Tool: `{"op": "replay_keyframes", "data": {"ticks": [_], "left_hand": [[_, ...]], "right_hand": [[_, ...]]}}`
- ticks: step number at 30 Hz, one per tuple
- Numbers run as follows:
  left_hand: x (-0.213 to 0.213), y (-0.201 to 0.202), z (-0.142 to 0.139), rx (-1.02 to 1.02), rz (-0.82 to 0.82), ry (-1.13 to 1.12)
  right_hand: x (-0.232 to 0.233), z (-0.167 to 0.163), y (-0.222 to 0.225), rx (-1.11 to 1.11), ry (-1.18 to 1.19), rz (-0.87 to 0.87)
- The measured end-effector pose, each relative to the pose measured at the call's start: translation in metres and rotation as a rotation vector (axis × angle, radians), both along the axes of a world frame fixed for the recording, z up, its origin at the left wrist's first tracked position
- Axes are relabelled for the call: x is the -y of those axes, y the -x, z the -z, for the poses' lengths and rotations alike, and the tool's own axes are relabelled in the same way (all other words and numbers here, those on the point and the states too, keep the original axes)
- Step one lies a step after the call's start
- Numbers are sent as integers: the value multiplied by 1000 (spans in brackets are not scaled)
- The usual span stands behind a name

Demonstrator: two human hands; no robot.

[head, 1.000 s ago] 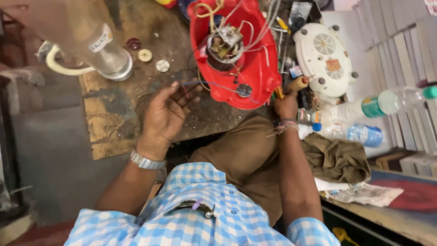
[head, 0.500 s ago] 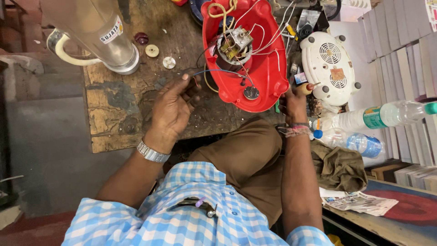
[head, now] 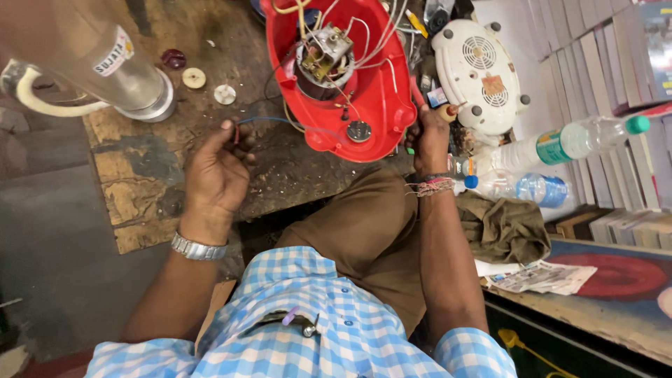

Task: The person repairs a red electric mixer by hand, manipulating internal wires and components. They use pliers to strip wire insulation and a screwdriver to adjust parts within the motor housing. The work is performed on their lap in a cluttered workshop.

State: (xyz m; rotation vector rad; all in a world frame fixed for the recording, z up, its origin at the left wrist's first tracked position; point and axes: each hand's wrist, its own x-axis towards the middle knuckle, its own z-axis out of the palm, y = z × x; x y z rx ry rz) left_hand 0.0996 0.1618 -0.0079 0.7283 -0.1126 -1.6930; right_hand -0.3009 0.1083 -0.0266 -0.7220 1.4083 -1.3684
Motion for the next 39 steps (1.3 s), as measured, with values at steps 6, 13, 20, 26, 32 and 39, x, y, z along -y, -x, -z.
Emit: {"op": "replay_keyframes", "data": {"ticks": [6, 13, 20, 26, 32, 39], "left_hand": [[-2, -1, -1, -29, 29, 58], [-5, -5, -13, -19, 46, 82], [-9, -4, -25, 128, -7, 74], [-5, -1, -52, 177, 15, 210], [-8, 11, -82, 912, 34, 604], [28, 72, -84, 1576, -164, 1173]], "right_hand": [[-2, -32, 7, 298, 142, 4], [-13, -64, 20, 404, 354, -180], [-79, -107, 22, 377, 726, -490], [-160, -64, -2, 718, 372, -437], [-186, -81, -2, -509, 77, -800], [-108, -11, -114, -1577, 200, -711]]}}
